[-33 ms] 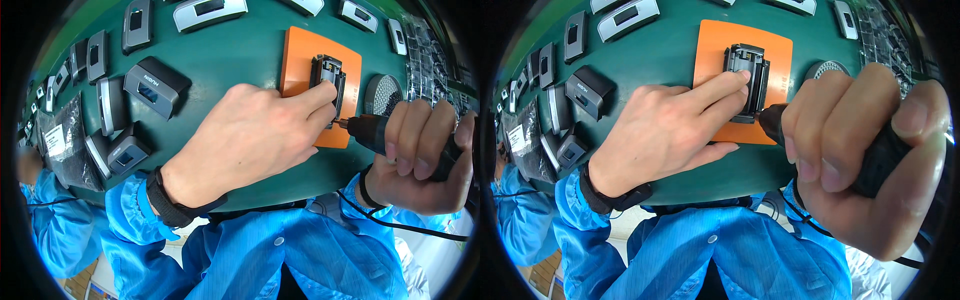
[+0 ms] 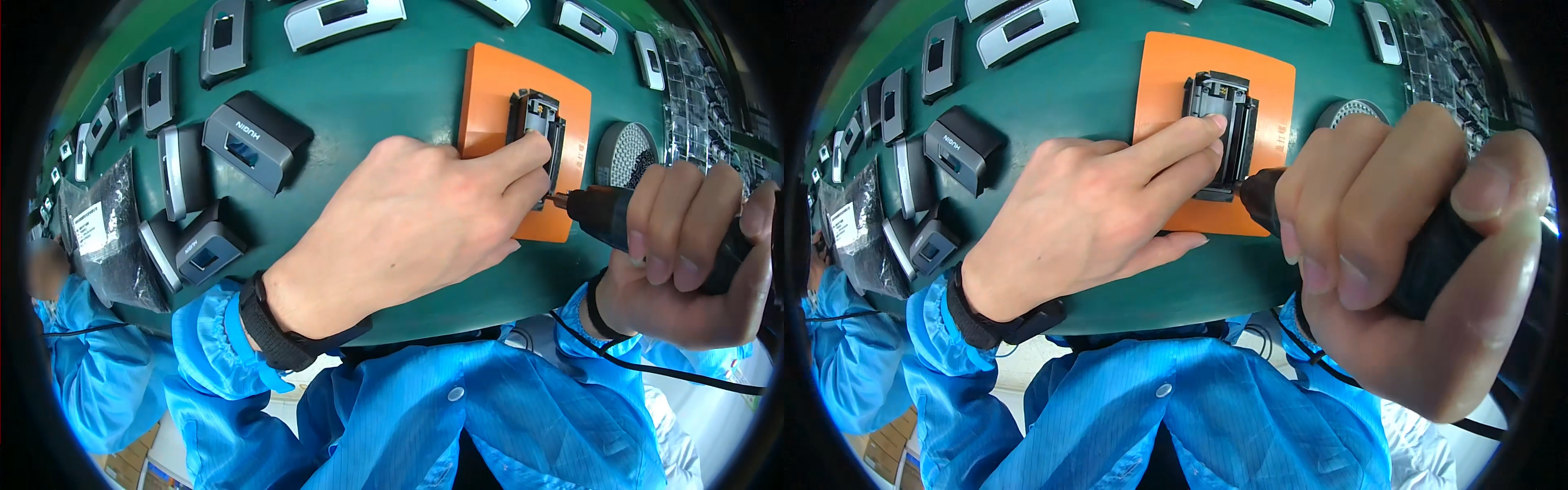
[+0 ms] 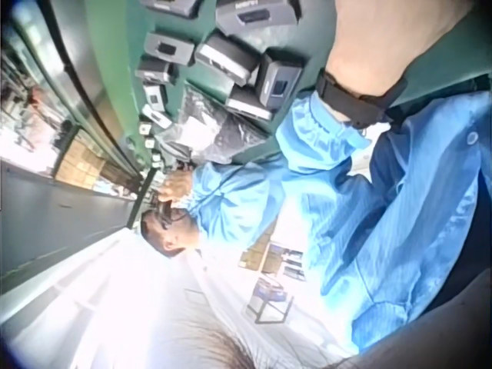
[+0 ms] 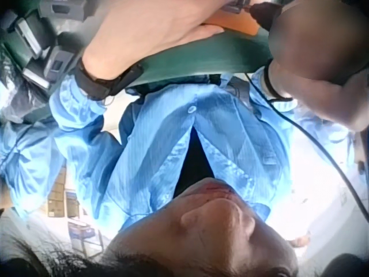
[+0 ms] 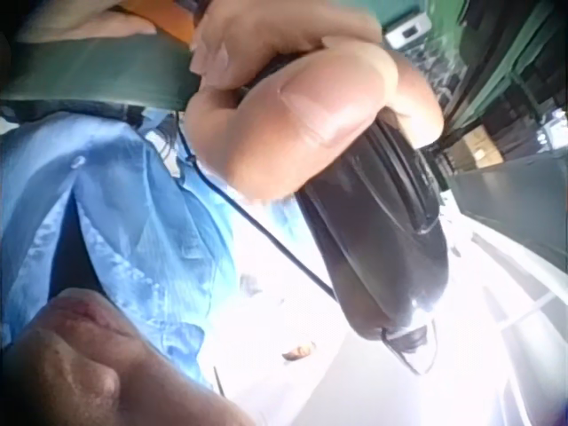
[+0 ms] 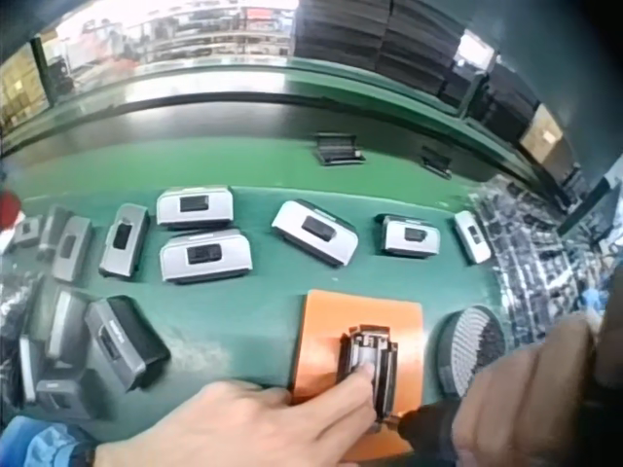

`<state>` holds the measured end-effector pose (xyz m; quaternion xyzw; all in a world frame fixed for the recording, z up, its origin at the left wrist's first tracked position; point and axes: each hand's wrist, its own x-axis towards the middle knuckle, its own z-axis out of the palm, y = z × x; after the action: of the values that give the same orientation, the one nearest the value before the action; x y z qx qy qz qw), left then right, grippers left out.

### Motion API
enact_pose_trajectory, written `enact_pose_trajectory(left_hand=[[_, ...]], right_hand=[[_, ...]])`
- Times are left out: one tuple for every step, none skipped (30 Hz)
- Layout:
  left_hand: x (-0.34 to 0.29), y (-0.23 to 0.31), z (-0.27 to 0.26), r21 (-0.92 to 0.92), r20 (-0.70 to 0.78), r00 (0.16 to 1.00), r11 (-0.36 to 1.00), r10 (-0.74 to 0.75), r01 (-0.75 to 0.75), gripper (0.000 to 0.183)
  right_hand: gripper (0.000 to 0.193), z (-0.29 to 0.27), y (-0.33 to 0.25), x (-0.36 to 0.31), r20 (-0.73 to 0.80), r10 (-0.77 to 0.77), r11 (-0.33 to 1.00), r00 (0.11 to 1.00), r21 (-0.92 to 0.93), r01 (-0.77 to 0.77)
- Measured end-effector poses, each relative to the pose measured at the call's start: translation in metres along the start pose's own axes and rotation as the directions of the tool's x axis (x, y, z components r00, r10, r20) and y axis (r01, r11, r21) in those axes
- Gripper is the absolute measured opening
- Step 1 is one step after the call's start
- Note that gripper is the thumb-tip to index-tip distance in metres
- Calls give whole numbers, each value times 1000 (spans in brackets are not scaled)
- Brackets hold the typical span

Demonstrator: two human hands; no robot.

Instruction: Using an electric screwdriver to fasten screws into plastic housing components on an assembly line.

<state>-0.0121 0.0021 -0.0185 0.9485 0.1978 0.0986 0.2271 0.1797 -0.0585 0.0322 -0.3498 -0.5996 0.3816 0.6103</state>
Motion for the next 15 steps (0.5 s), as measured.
enact_pose_trajectory(left_hand=[[0,0,1,0,-18,1000,1000,9,-9,55],[0,0,1,1,-19,1000,1000,6,-6,55],[0,1,1,-8,-20,1000,1000,4,-4,54],[0,1,0,-17,-21,1000,1000,1,-1,54],[-1,1,1,-18,-23,1000,1000,-2,2,54],[-1,0,3,-26,-38,999,1000,5,-6,53],[-1,0,4,-33,-54,998,999,12,-14,52],[-2,0,4,-33,-57,998,999,9,-11,52],[-2,0,4,-35,-64,998,999,12,-15,51],[-3,0,3,-38,-71,997,999,16,-18,51],[-2,-1,3,-38,-73,997,999,17,-20,51],[-1,-1,1,-44,-60,998,999,22,-24,51],[0,0,1,-51,-46,999,998,27,-29,51],[0,0,1,-49,-45,999,998,28,-31,51],[0,0,2,-36,-53,998,999,26,-28,51]], right_hand=[[17,0,0,0,2,2,1000,1000,0,-2],[16,1,0,0,6,4,1000,1000,-2,-4],[16,1,1,0,10,4,1000,1000,-7,-4],[16,1,1,0,12,8,1000,1000,-9,-8],[16,2,0,0,16,11,1000,1000,-13,-11],[15,3,0,0,20,14,1000,1000,-18,-14],[15,5,-1,0,23,21,1000,1000,-20,-21],[15,7,-1,-1,28,27,999,999,-27,-26],[15,8,-2,-1,27,35,999,999,-31,-34],[15,8,-2,-2,35,38,999,999,-36,-36],[14,10,-4,-4,23,59,997,998,-49,-58],[13,5,0,-3,81,16,999,997,-47,-13],[13,2,1,-2,79,17,999,997,-50,-13],[14,-1,2,-2,117,15,999,993,-38,-11],[15,-4,1,-2,153,14,1000,988,-26,-10]])
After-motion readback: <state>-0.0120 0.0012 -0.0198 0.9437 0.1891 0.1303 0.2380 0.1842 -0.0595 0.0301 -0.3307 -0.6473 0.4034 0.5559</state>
